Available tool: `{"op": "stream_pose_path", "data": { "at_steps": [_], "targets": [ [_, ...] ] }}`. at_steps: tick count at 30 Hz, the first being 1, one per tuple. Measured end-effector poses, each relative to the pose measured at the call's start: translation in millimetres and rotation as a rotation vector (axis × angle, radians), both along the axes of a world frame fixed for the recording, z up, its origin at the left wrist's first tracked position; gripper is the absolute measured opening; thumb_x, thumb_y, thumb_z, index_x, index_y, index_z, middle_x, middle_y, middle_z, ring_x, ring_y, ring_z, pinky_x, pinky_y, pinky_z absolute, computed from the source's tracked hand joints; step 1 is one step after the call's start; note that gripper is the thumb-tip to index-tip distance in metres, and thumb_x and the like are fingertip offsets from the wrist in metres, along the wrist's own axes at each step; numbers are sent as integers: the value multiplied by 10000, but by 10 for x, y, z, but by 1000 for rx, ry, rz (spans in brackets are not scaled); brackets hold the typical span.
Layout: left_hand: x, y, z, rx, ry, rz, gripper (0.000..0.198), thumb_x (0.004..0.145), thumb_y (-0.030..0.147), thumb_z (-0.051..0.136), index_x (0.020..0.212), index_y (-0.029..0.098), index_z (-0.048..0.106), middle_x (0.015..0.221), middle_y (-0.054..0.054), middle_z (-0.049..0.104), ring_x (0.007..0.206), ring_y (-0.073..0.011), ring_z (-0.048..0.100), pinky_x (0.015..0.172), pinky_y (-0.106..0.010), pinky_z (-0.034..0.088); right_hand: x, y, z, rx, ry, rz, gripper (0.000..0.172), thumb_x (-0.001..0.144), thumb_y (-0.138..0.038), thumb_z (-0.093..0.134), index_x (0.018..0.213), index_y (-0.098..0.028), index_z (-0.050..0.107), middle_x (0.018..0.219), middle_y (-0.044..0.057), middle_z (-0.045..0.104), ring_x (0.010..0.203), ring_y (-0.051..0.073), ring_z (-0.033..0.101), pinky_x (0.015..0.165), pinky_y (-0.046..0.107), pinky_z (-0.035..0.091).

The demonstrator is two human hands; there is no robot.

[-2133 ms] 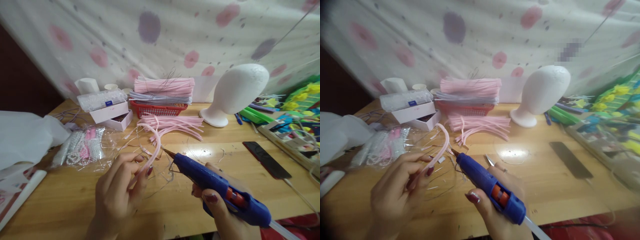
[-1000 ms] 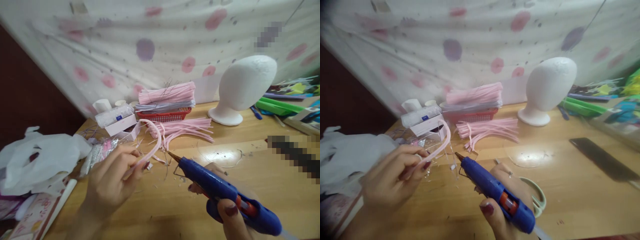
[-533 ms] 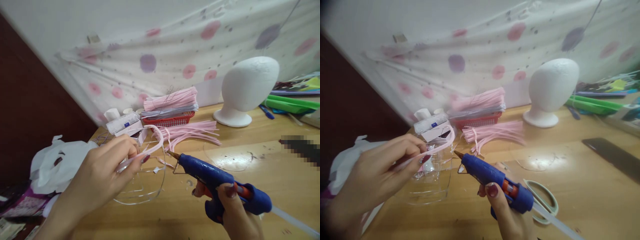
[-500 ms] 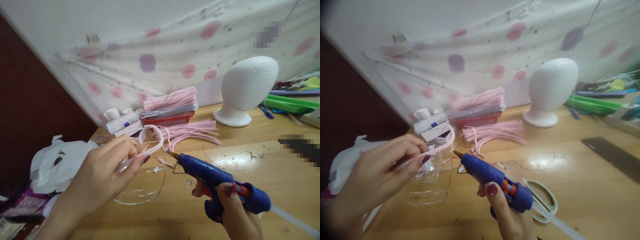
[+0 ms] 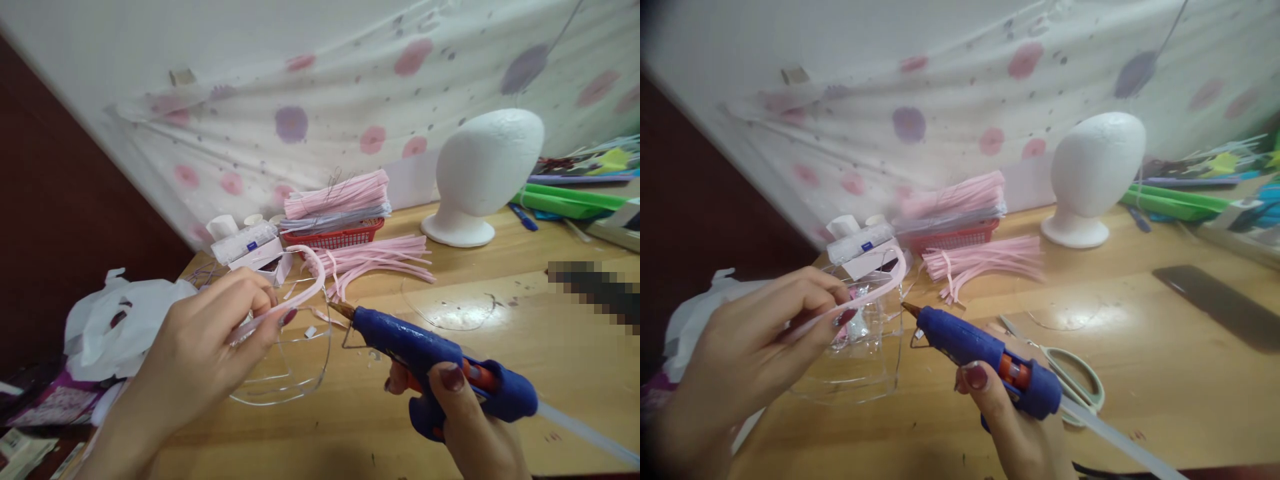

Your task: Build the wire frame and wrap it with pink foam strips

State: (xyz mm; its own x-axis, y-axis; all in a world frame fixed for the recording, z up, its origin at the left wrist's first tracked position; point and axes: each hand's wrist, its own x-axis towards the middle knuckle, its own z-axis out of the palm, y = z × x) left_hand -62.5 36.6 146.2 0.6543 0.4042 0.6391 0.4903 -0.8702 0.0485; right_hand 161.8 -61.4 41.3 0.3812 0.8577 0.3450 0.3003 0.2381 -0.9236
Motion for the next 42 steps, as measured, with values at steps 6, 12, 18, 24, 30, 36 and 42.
{"op": "stream_pose_path", "data": {
  "at_steps": [6,12,18,24,30,36,42],
  "targets": [
    [-28,-17,-3,22,-4,26,242,958,252,582,725,210,533,774,8,660,657,-104,613,604,-210,504,-50,-26,106,-1,41,35,578,855,-737,494,592,-241,635,549,-6,586,386,97,441,320,203,337],
    [-40,-27,-1,34,-28,26,246,958,256,587,722,218,532,767,10,644,663,-107,610,610,-210,509,-86,-75,122,-21,81,16,606,836,-768,497,592,-229,626,529,6,580,373,104,421,300,225,294],
    [-33,-32,-2,38,-35,25,239,953,262,587,723,225,532,766,4,656,639,-120,610,595,-229,520,-95,-105,109,21,83,-49,560,821,-741,553,585,-246,669,531,20,640,507,179,612,444,255,493],
    [-49,-45,14,63,-25,12,243,945,239,588,712,222,521,744,10,651,608,-113,598,568,-220,512,-51,-43,88,31,33,26,561,870,-719,499,648,-251,716,611,27,708,540,188,660,520,266,553],
    [-73,-57,2,71,-32,15,230,945,246,591,724,212,538,761,5,663,619,-105,600,578,-203,507,-149,-62,202,15,122,-2,592,825,-770,512,598,-253,690,585,30,662,522,185,615,450,273,487],
    [-71,-45,7,74,-41,4,235,947,254,593,723,215,537,752,10,659,587,-102,578,579,-211,519,-181,-116,271,33,85,-33,545,810,-764,548,612,-281,702,569,15,673,557,209,639,528,307,508],
    [-51,-57,-60,71,-119,5,223,922,185,605,715,215,528,739,15,640,646,-110,614,580,-214,516,-110,-193,38,79,-43,-180,517,876,-713,513,687,-291,743,657,38,736,617,251,684,601,365,549]
  ]
}}
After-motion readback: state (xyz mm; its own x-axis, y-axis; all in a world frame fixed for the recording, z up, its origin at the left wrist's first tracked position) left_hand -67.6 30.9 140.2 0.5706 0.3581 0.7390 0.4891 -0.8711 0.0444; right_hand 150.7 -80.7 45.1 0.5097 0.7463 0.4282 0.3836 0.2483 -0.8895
